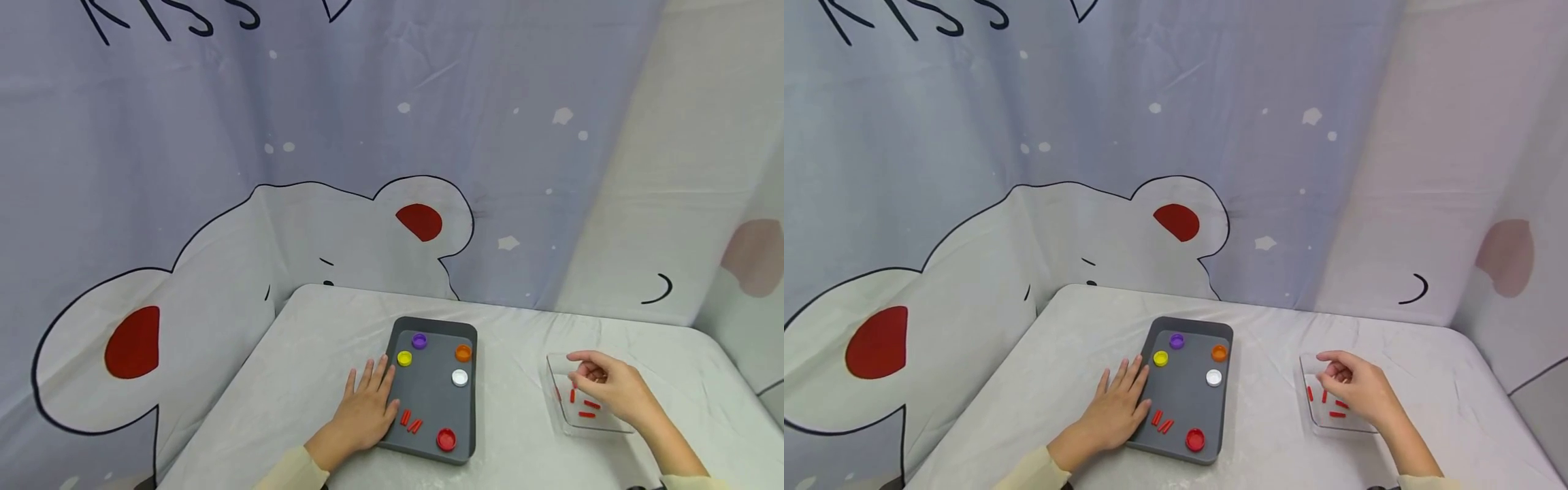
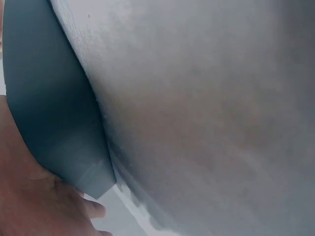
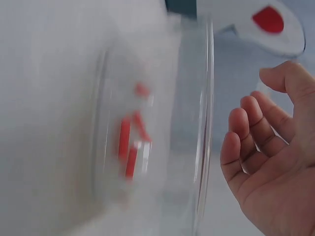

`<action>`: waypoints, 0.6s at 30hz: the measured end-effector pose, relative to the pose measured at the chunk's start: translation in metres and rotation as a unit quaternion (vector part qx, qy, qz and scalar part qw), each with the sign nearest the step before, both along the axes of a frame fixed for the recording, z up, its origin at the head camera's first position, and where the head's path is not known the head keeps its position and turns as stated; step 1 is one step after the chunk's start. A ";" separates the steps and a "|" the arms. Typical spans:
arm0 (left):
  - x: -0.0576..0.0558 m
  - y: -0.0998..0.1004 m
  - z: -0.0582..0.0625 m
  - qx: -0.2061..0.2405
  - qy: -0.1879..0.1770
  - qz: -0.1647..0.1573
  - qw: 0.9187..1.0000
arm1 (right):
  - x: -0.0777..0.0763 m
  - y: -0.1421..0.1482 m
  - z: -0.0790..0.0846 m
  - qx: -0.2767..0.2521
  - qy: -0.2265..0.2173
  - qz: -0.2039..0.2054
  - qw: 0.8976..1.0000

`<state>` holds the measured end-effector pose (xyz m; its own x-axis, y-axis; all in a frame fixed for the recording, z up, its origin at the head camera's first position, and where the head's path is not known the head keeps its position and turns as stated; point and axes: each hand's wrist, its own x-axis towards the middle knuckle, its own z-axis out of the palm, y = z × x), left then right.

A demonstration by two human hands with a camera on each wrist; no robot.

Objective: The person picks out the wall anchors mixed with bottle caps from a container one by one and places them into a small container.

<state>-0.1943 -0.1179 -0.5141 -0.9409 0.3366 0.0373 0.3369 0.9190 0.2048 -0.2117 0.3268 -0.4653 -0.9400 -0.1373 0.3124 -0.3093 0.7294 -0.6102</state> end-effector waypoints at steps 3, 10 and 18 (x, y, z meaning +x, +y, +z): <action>0.000 -0.001 0.000 -0.003 -0.002 0.002 1.000 | 0.004 -0.025 0.000 -0.024 0.007 0.019 1.000; 0.000 0.000 0.000 -0.006 -0.001 0.005 1.000 | 0.014 -0.080 -0.008 -0.057 0.054 0.047 0.996; 0.002 0.002 0.003 -0.003 0.000 0.008 1.000 | 0.023 -0.130 -0.015 -0.078 0.042 0.059 0.994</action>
<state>-0.1927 -0.1163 -0.5114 -0.9459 0.3226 0.0351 0.3229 0.9250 0.2003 -0.1882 0.1964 -0.4804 -0.8897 -0.1884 0.4159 -0.4421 0.5831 -0.6816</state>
